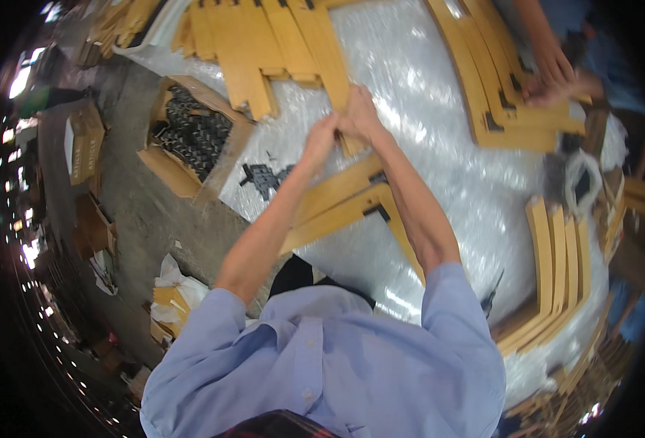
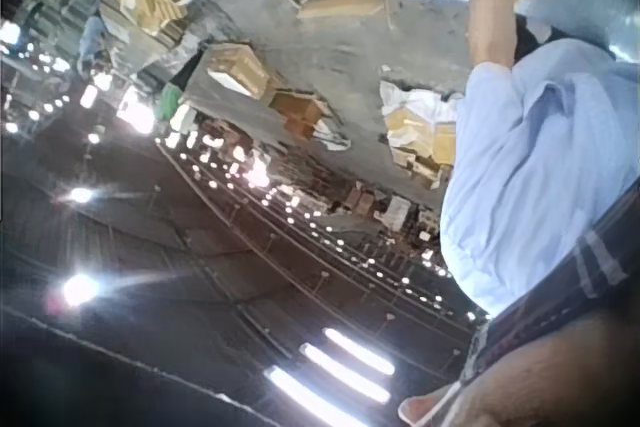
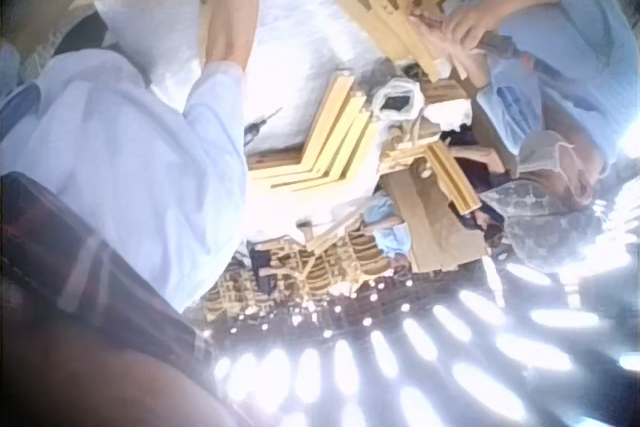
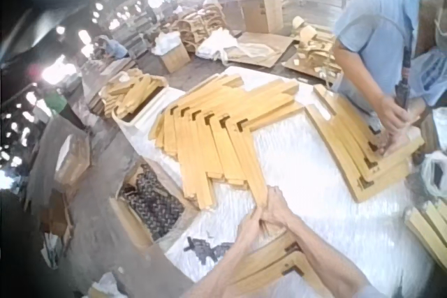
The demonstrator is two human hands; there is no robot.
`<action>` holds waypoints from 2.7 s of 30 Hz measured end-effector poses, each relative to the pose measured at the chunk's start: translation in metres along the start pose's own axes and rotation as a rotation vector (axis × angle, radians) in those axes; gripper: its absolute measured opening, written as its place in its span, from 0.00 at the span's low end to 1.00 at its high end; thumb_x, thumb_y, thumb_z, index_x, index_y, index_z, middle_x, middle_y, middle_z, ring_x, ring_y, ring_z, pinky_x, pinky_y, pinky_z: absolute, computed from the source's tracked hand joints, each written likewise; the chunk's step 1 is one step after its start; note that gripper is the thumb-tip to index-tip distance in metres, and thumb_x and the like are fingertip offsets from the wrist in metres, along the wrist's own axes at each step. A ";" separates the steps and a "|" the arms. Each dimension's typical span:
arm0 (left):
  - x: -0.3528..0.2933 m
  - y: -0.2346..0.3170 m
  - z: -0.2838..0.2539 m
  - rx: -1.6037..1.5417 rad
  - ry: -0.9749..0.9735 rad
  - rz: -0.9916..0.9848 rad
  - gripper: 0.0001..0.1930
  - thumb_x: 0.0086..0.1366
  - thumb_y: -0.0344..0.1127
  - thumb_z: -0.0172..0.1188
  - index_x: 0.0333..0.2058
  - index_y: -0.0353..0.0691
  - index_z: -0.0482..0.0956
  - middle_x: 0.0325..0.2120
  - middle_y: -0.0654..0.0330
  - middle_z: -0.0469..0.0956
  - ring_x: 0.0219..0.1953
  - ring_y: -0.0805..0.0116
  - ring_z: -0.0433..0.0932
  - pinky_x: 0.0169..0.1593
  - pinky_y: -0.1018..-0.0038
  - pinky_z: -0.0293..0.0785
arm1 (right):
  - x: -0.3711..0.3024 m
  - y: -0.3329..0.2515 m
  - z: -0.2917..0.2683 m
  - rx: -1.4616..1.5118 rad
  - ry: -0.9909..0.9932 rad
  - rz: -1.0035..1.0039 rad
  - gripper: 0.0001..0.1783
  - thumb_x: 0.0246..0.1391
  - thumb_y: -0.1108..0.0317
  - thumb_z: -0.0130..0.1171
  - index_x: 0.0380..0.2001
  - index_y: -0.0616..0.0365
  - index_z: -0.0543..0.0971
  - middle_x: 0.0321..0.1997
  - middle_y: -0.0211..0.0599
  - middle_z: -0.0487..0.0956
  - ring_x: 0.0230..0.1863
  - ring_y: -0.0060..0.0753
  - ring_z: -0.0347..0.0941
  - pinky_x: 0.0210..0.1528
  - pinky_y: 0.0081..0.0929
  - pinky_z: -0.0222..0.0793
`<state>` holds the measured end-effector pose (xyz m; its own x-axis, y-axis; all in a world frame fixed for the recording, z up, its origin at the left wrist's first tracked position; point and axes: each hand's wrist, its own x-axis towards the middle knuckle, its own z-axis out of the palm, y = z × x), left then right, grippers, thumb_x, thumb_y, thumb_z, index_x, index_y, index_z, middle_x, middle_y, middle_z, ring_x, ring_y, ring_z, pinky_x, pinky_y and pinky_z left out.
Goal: The person assembles wooden chair frames by attaching metal corner brackets to L-shaped wooden pieces using a cordless drill. They repeatedly pick up wooden pieces, align brackets, drive screws, and stack completed frames on the workbench.
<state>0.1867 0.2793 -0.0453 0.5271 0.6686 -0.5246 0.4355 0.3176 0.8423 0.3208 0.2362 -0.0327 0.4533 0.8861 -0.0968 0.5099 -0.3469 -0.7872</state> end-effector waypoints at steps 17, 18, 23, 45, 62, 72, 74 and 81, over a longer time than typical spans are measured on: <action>-0.264 -0.069 -0.106 1.026 0.077 0.376 0.49 0.47 0.46 0.77 0.62 0.29 0.61 0.60 0.35 0.60 0.61 0.36 0.61 0.64 0.50 0.60 | -0.375 0.027 -0.082 -0.460 0.156 0.453 0.62 0.28 0.53 0.81 0.67 0.59 0.60 0.62 0.52 0.67 0.63 0.56 0.63 0.62 0.44 0.64; -0.260 -0.079 -0.112 0.999 0.094 0.376 0.50 0.46 0.45 0.77 0.62 0.29 0.60 0.59 0.35 0.61 0.60 0.36 0.61 0.63 0.51 0.61 | -0.385 0.025 -0.083 -0.555 0.113 0.482 0.66 0.25 0.53 0.82 0.69 0.58 0.58 0.64 0.52 0.65 0.65 0.57 0.61 0.63 0.45 0.64; -0.258 -0.086 -0.122 0.997 -0.041 0.163 0.50 0.44 0.42 0.78 0.62 0.31 0.59 0.55 0.39 0.65 0.56 0.39 0.65 0.60 0.53 0.65 | -0.408 0.043 -0.097 -0.536 -0.061 0.515 0.70 0.20 0.62 0.82 0.70 0.58 0.53 0.63 0.50 0.65 0.64 0.56 0.62 0.63 0.44 0.65; -0.358 -0.114 -0.267 1.007 -0.331 0.075 0.22 0.44 0.39 0.67 0.41 0.43 0.77 0.36 0.43 0.82 0.42 0.43 0.80 0.45 0.56 0.76 | -0.598 -0.102 -0.029 0.064 0.289 0.903 0.26 0.42 0.59 0.74 0.42 0.63 0.78 0.36 0.41 0.82 0.31 0.36 0.78 0.36 0.33 0.74; -0.354 -0.095 -0.116 -0.268 -0.887 -0.279 0.31 0.61 0.44 0.70 0.54 0.35 0.64 0.41 0.56 0.75 0.44 0.60 0.82 0.39 0.69 0.83 | -0.559 -0.134 0.146 1.598 0.220 0.660 0.21 0.58 0.56 0.61 0.48 0.58 0.72 0.28 0.29 0.71 0.25 0.24 0.68 0.28 0.26 0.66; -0.371 -0.144 -0.051 -0.382 -0.762 -0.328 0.26 0.63 0.44 0.67 0.51 0.32 0.71 0.41 0.55 0.77 0.41 0.66 0.79 0.44 0.66 0.77 | -0.512 -0.168 0.153 1.171 0.469 0.677 0.38 0.66 0.39 0.45 0.70 0.52 0.57 0.61 0.37 0.71 0.59 0.31 0.70 0.60 0.32 0.68; -0.371 -0.144 -0.045 -0.335 -0.774 -0.306 0.27 0.63 0.46 0.67 0.52 0.32 0.71 0.42 0.56 0.77 0.41 0.66 0.78 0.46 0.67 0.76 | -0.512 -0.166 0.152 1.158 0.499 0.659 0.43 0.62 0.41 0.55 0.70 0.55 0.56 0.61 0.40 0.70 0.61 0.33 0.69 0.61 0.33 0.68; -0.367 -0.152 -0.025 -0.253 -0.735 -0.258 0.25 0.56 0.34 0.70 0.50 0.31 0.72 0.40 0.52 0.78 0.40 0.62 0.80 0.44 0.65 0.78 | -0.514 -0.173 0.124 0.612 0.350 0.639 0.49 0.30 0.67 0.71 0.59 0.66 0.61 0.50 0.47 0.74 0.51 0.40 0.74 0.53 0.35 0.73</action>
<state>-0.0915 0.0024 0.0221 0.8148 -0.0299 -0.5790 0.4769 0.6024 0.6400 -0.0904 -0.1210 0.0778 0.7578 0.4073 -0.5097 -0.3366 -0.4250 -0.8402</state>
